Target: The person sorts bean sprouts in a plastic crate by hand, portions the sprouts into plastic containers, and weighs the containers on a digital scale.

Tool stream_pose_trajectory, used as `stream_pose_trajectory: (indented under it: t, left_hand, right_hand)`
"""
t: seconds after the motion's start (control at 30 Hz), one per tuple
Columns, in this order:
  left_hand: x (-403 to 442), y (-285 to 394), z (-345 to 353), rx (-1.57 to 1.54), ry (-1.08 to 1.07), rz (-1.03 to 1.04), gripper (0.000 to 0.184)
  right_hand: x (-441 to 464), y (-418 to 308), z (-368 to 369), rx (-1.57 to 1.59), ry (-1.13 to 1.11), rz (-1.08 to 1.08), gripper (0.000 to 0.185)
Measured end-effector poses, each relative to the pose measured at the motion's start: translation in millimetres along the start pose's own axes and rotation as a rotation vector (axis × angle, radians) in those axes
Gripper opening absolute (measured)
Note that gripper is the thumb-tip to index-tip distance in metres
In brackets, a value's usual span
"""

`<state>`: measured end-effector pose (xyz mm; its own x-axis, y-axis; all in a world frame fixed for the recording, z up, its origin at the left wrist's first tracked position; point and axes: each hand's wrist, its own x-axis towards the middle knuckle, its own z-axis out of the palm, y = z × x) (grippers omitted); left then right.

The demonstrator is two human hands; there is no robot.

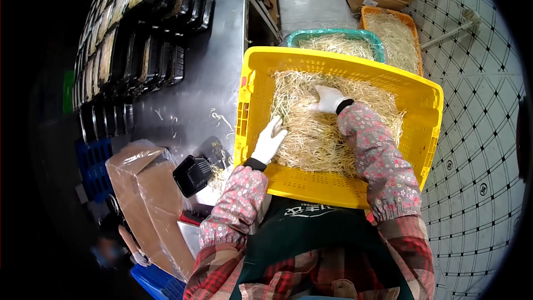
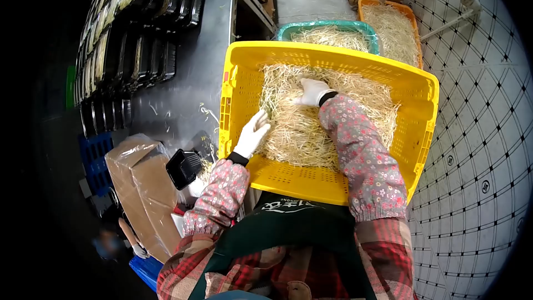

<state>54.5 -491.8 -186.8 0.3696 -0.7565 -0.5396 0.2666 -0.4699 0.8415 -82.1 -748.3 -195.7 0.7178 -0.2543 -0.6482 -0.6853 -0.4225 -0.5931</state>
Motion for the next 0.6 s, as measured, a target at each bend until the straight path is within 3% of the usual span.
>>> stream_pose_trajectory:
  t: [0.1, 0.17, 0.2, 0.23, 0.37, 0.4, 0.43, 0.47, 0.5, 0.53, 0.6]
  left_hand:
    - [-59, 75, -7, -0.106, 0.064, 0.138, 0.045]
    - [-97, 91, -39, 0.112, 0.251, 0.294, 0.044]
    - [-114, 95, -59, 0.187, 0.412, 0.313, 0.043]
    - [-129, 97, -79, 0.263, 0.571, 0.328, 0.041]
    - [-173, 83, -148, 0.017, 1.011, 0.513, 0.040]
    - [-184, 69, -170, 0.120, 1.103, 0.509, 0.042]
    - [-195, 57, -191, 0.224, 1.194, 0.504, 0.043]
    - [-208, 51, -202, 0.435, 1.286, 0.442, 0.044]
    - [-219, 24, -231, 0.349, 1.333, 0.452, 0.046]
    - [-228, 14, -243, 0.364, 1.370, 0.437, 0.048]
    - [-246, -13, -267, 0.442, 1.422, 0.352, 0.051]
  right_hand:
    - [-21, -38, 36, -0.214, 0.081, -0.021, 0.109]
    - [-44, -45, 80, -0.379, 0.317, -0.162, 0.127]
    - [-63, -64, 81, -0.405, 0.216, -0.103, 0.134]
    - [-77, -71, 94, -0.500, 0.261, -0.088, 0.136]
    - [-75, -67, 129, -0.616, 0.332, -0.065, 0.128]
    - [-66, -59, 135, -0.627, 0.349, -0.031, 0.123]
    - [-45, -37, 148, -0.624, 0.521, -0.085, 0.110]
    - [-42, -37, 127, -0.543, 0.402, -0.054, 0.106]
    - [-42, -41, 104, -0.463, 0.285, -0.022, 0.102]
    - [-33, -29, 101, -0.442, 0.433, -0.065, 0.103]
    - [-24, -27, 80, -0.489, 0.345, 0.022, 0.116]
